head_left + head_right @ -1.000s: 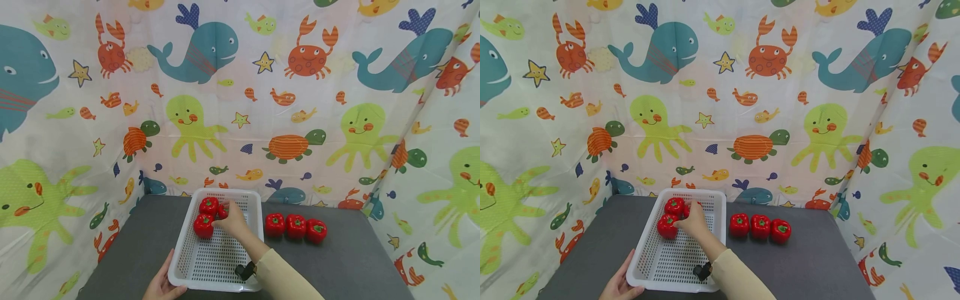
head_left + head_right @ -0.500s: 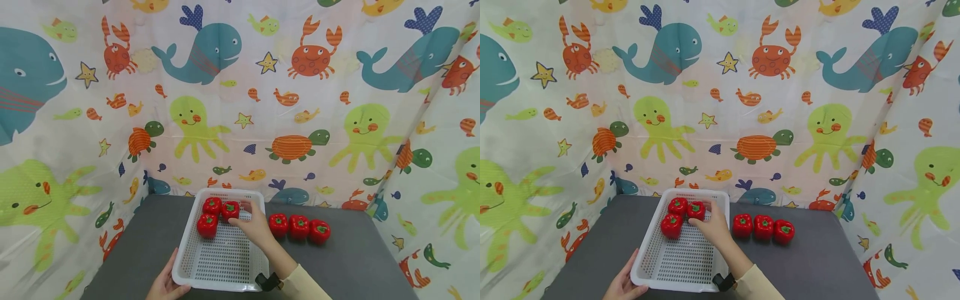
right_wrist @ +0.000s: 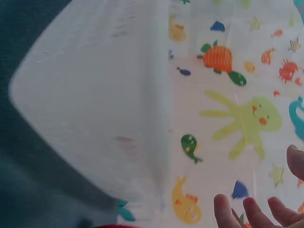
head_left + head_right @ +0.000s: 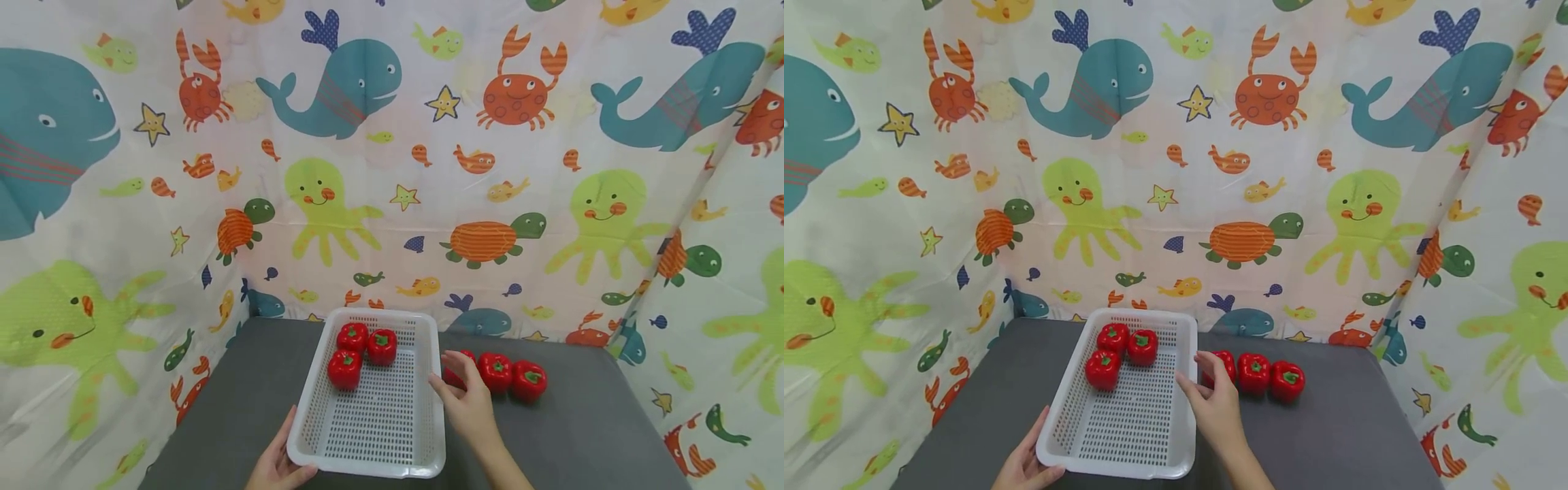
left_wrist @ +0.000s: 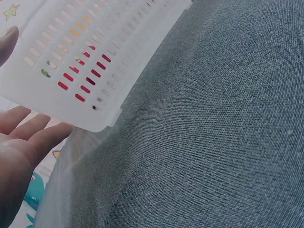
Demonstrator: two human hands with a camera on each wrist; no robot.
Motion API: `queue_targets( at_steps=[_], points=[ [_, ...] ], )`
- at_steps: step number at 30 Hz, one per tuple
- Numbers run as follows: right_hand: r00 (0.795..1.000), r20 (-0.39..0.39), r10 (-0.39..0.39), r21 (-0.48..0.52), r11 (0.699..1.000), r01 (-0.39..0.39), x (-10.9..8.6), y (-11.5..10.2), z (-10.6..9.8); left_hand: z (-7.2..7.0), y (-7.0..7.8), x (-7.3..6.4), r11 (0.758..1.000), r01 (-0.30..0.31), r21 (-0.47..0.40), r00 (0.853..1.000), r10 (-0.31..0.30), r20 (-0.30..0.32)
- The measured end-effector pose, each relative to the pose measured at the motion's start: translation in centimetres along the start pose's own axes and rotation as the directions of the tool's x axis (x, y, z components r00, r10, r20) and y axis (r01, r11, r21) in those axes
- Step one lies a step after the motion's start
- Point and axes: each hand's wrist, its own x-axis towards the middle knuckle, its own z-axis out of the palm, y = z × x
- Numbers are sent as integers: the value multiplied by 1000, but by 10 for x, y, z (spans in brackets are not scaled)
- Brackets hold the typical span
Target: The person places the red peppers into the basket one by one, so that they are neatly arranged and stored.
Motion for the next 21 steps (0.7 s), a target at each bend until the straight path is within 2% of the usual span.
queue_targets(
  at_steps=[5, 11, 17, 21],
  points=[
    [992, -93, 82, -17, 996, -84, -16, 16, -22, 1, -3, 1, 1000, -24, 19, 999, 25, -24],
    [975, -183, 123, -39, 990, -133, -20, 40, -48, 1, -4, 3, 998, -41, 38, 999, 42, -32],
    [963, -250, 106, -50, 991, -122, -24, 57, -68, 0, -5, 2, 995, -55, 88, 998, 58, -34],
    [948, -313, 55, -75, 994, -82, -26, 69, -78, 1, -4, 1, 997, -34, 66, 998, 37, -43]
  ],
)
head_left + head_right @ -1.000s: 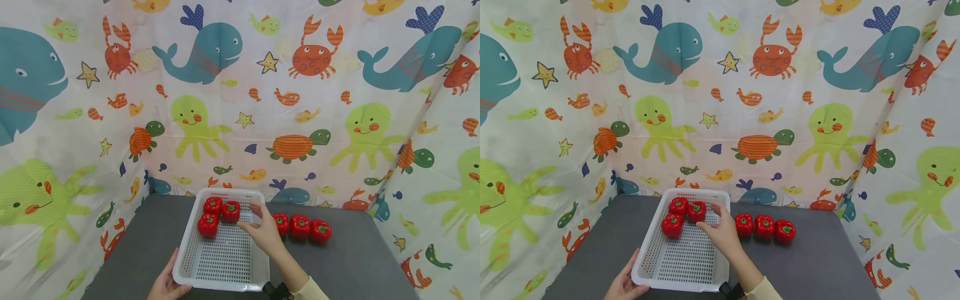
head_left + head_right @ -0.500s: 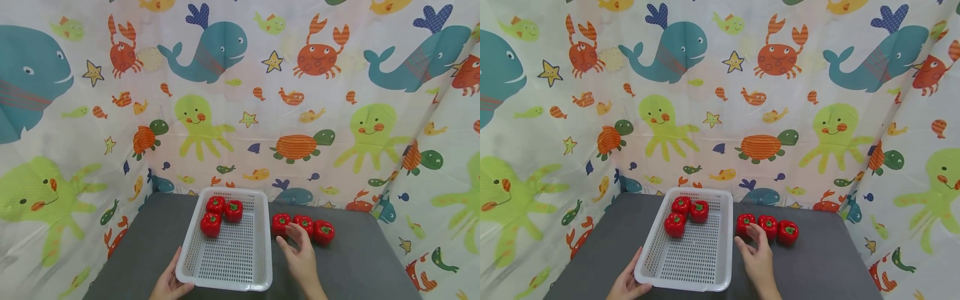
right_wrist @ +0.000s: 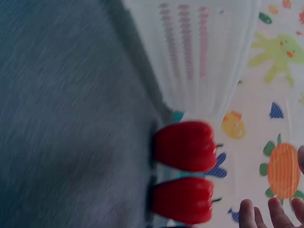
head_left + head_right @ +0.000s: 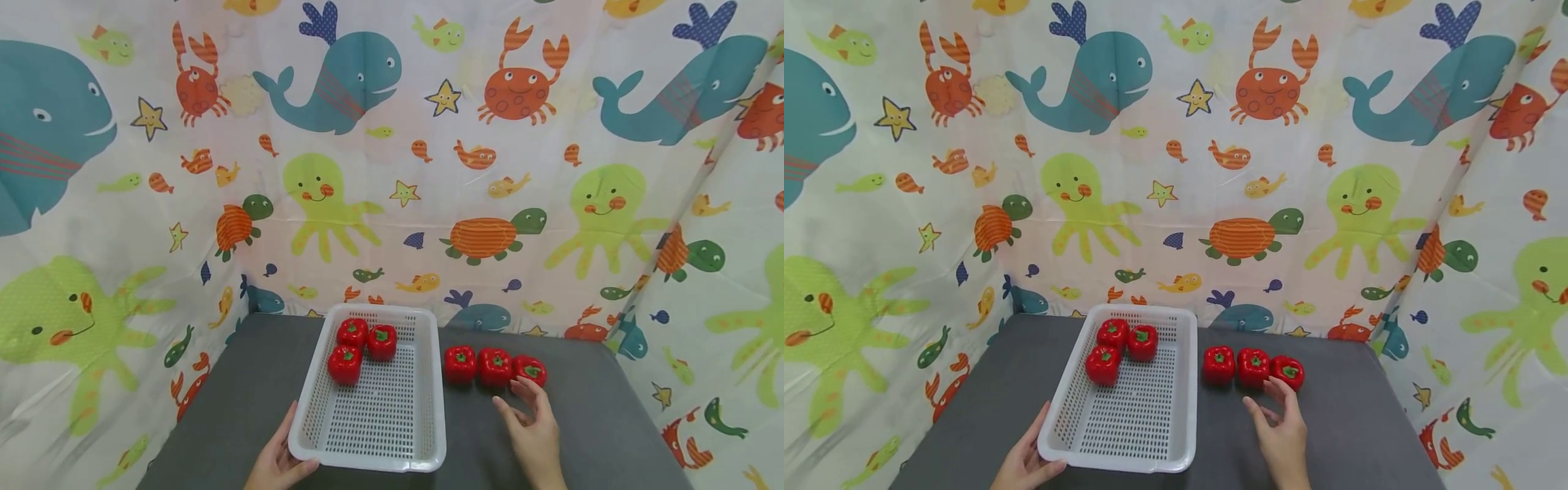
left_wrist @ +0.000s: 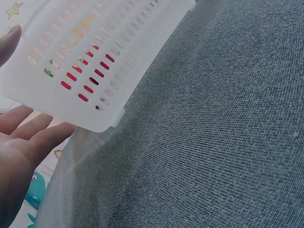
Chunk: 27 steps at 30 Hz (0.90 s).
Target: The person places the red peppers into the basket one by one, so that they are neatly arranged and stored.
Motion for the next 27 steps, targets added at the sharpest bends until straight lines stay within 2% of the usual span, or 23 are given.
queue_targets(
  at_steps=[6, 10, 14, 17, 21, 27],
  points=[
    [987, -138, -81, -57, 996, 74, 12, 23, -12, 3, 4, 0, 1000, 8, -14, 1000, -8, -15],
    [976, -208, -69, -112, 993, 46, 22, 38, -18, 4, 6, -1, 1000, 18, 8, 1000, -18, -26],
    [973, -230, -23, -136, 991, -8, 35, 48, -25, 5, 7, -2, 1000, 26, 7, 999, -26, -28],
    [982, -186, 33, -134, 989, -59, 48, 53, -30, 5, 7, -2, 1000, 30, 5, 999, -30, -22],
    [992, -76, 103, -145, 983, -113, 67, 63, -36, 4, 6, -1, 999, 44, 3, 999, -44, -20],
    [982, 96, 163, -221, 965, -138, 89, 85, -40, 2, 3, 1, 998, 62, -12, 998, -63, -30]
  ],
)
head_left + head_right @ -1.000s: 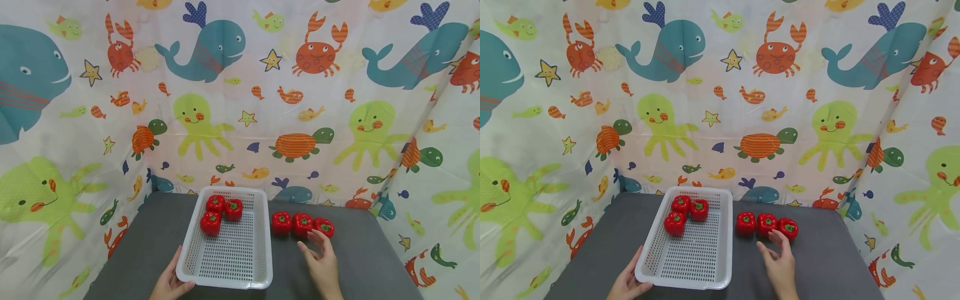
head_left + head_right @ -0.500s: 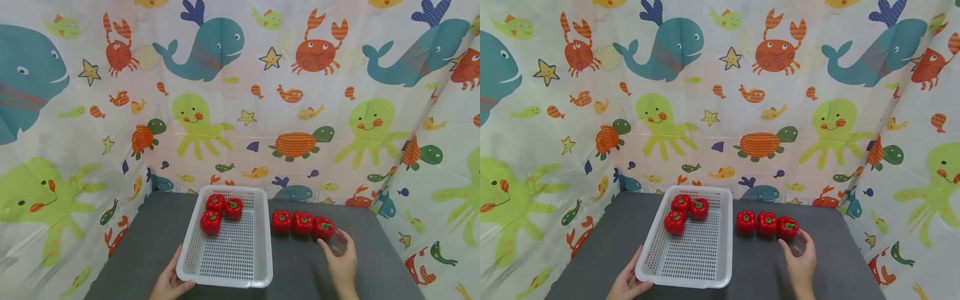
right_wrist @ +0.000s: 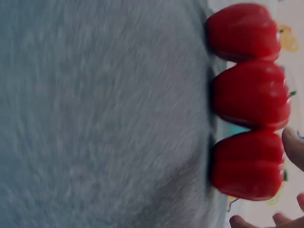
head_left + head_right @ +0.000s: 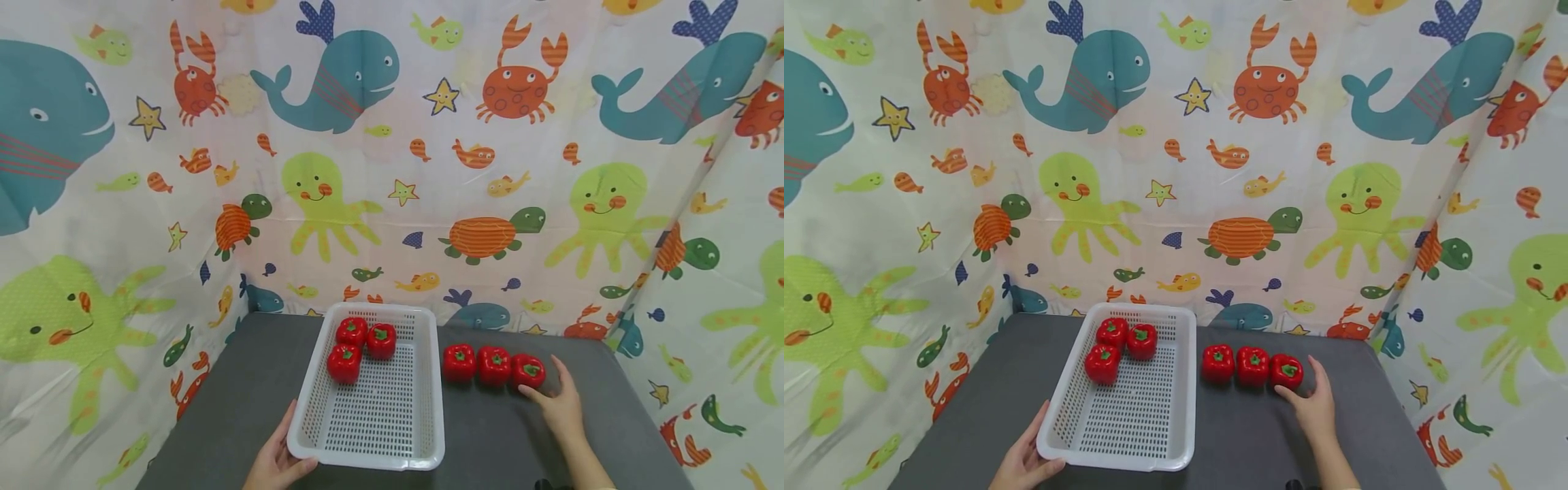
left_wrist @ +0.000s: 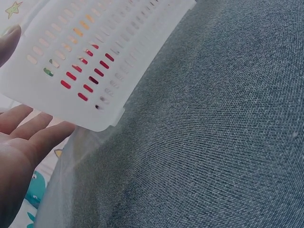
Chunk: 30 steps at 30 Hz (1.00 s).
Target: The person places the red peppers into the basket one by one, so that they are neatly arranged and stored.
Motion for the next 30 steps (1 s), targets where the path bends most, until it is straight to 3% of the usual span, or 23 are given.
queue_targets(
  at_steps=[6, 15, 30],
  points=[
    [997, 75, 23, -9, 1000, -22, 9, 17, 2, -2, -3, -1, 1000, -22, 5, 1000, 21, 14],
    [994, 98, 38, 76, 996, -46, 16, 27, 6, -1, -5, -2, 999, -36, -9, 999, 36, 10],
    [996, -24, 88, 0, 996, -88, 11, 26, 2, 0, 0, -1, 999, -32, -6, 999, 32, -13]
  ],
)
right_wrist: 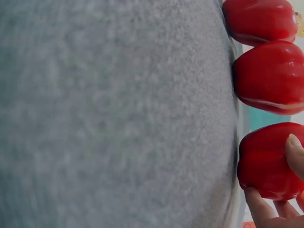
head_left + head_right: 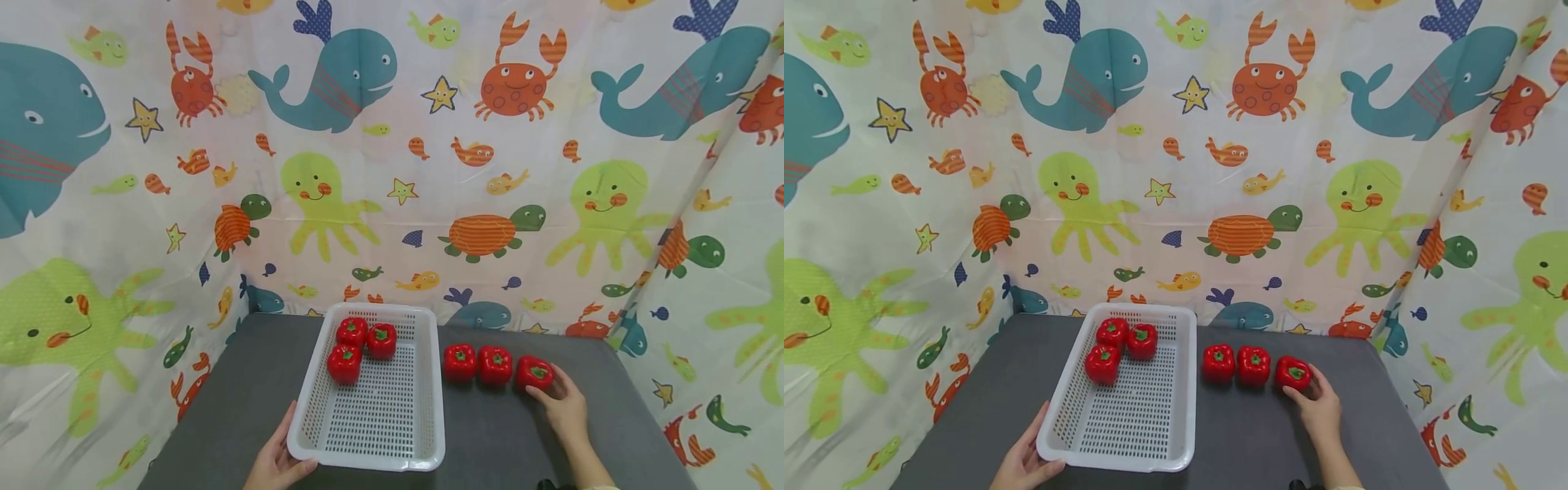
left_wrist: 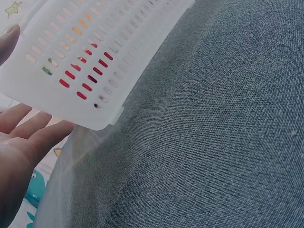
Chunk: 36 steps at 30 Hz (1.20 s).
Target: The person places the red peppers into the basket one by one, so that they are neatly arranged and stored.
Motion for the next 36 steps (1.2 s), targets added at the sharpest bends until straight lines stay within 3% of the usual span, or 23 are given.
queue_targets(
  at_steps=[7, 22, 36],
  points=[
    [999, -39, -7, 20, 1000, 8, -6, -12, -11, 2, 3, 0, 1000, 23, 0, 1000, -23, -9],
    [996, -82, -32, 50, 998, 36, -29, -69, -30, 1, 1, 1, 999, -17, 32, 1000, 16, 11],
    [999, 18, -50, 71, 996, 49, -64, -115, -15, 2, -1, 0, 1000, 13, 3, 1000, -13, -16]
  ],
)
